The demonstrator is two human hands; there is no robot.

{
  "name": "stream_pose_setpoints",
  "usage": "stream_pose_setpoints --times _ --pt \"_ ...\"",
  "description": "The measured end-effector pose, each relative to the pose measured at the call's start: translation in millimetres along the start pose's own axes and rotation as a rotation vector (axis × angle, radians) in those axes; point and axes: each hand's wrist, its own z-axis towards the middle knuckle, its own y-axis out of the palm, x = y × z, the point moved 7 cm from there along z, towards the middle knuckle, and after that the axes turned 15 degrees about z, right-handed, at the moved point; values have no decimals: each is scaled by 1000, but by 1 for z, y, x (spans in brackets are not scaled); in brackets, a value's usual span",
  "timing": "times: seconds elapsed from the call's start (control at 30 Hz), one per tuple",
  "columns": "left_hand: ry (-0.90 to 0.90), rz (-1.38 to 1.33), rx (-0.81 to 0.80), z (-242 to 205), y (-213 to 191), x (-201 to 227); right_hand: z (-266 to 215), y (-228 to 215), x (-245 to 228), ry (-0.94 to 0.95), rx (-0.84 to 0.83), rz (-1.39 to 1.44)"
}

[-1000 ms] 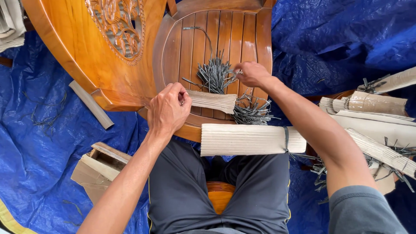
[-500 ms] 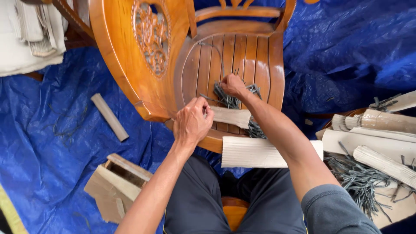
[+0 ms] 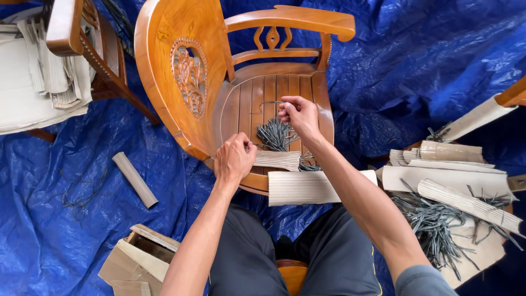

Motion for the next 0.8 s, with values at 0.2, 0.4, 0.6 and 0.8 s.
stream_pose_setpoints --times 0.2,0.4,0.6,0.8 --pt "21 -18 37 -3 -1 1 -131 -29 -46 -292 -3 -289" --pt "53 -62 62 -12 -6 5 -194 -53 -44 -506 81 -612" --pt "114 -149 14 -23 -6 11 -205 -47 -46 -569 190 -708" --pt "507 -265 1 -69 -5 77 -201 -48 -34 -591 249 -786"
